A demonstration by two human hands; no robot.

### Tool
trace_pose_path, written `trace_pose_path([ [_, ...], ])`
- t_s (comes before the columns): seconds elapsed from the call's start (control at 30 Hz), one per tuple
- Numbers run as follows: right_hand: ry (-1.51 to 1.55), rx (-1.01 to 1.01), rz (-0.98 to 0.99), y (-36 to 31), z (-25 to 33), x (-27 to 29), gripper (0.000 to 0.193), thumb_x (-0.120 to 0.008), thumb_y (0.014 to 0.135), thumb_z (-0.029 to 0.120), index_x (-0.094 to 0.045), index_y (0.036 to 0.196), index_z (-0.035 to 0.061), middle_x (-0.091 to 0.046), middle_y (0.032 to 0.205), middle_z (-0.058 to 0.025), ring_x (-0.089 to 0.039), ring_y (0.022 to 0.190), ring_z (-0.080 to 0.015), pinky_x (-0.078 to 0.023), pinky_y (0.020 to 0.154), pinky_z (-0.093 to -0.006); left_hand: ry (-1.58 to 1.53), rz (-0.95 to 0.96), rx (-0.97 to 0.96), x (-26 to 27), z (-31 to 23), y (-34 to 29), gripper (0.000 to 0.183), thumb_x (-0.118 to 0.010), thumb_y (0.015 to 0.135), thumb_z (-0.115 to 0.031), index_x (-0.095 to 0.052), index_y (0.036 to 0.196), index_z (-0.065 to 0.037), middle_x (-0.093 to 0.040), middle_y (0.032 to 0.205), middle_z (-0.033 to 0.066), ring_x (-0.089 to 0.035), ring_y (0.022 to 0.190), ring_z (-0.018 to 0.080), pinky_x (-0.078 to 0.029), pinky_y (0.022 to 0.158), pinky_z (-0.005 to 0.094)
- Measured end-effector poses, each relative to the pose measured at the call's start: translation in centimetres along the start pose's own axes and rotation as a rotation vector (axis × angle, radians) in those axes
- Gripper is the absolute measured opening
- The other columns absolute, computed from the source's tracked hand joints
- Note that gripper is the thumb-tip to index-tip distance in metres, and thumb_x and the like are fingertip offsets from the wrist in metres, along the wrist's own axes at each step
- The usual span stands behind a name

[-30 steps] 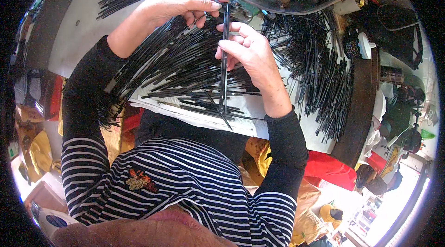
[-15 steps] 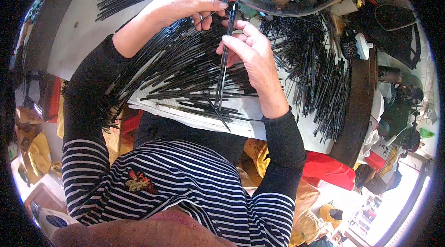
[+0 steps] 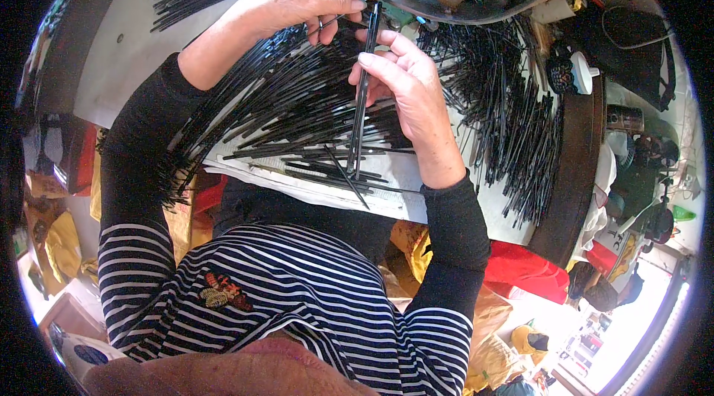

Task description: The person assembles umbrella ribs by joining metal stays together, fastening their joints using a machine, and placing the assembled ribs into a pile.

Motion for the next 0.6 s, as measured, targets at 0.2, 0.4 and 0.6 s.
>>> trace_pose_path([
  [0.2, -0.001, -0.004, 0.006, 0.1, 0.0, 0.1, 0.039, -0.058, 0.083, 0.018, -0.049, 0.116, -0.0006, -0.063, 0.074, -0.0074, -0.057, 0.057, -0.0096, -0.046, 0.050, -0.0199, -0.014, -0.009, 0.001, 0.1, 0.3, 0.4, 0.031, -0.056, 0.086, -0.016, -0.055, 0.112, 0.001, -0.062, 0.076, 0.0059, -0.054, 0.046, 0.0066, -0.045, 0.040, 0.0174],
  [0.4, 0.001, -0.018, 0.020, 0.3, -0.2, 0.0, 0.038, -0.059, 0.083, 0.019, -0.050, 0.115, -0.0007, -0.063, 0.074, -0.0072, -0.058, 0.058, -0.0094, -0.046, 0.050, -0.0195, -0.050, -0.018, 0.037, 0.2, 0.7, 0.3, 0.032, -0.057, 0.086, -0.019, -0.056, 0.110, 0.001, -0.061, 0.071, 0.0056, -0.053, 0.043, 0.0070, -0.041, 0.038, 0.0176],
  [0.6, 0.062, -0.052, 0.005, 0.2, -1.0, -0.1, 0.034, -0.060, 0.084, 0.020, -0.052, 0.110, 0.0004, -0.062, 0.076, -0.0060, -0.059, 0.059, -0.0095, -0.049, 0.051, -0.0199, -0.046, -0.039, 0.174, 0.4, 0.9, -0.3, 0.037, -0.062, 0.083, -0.031, -0.061, 0.098, 0.003, -0.055, 0.057, 0.0039, -0.048, 0.037, 0.0073, -0.036, 0.037, 0.0181],
])
Point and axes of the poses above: each hand's wrist, its own y-axis towards the middle knuckle, its own x-axis out of the back of the hand, z = x × y, the point moved 6 cm from there along y, towards the middle knuckle
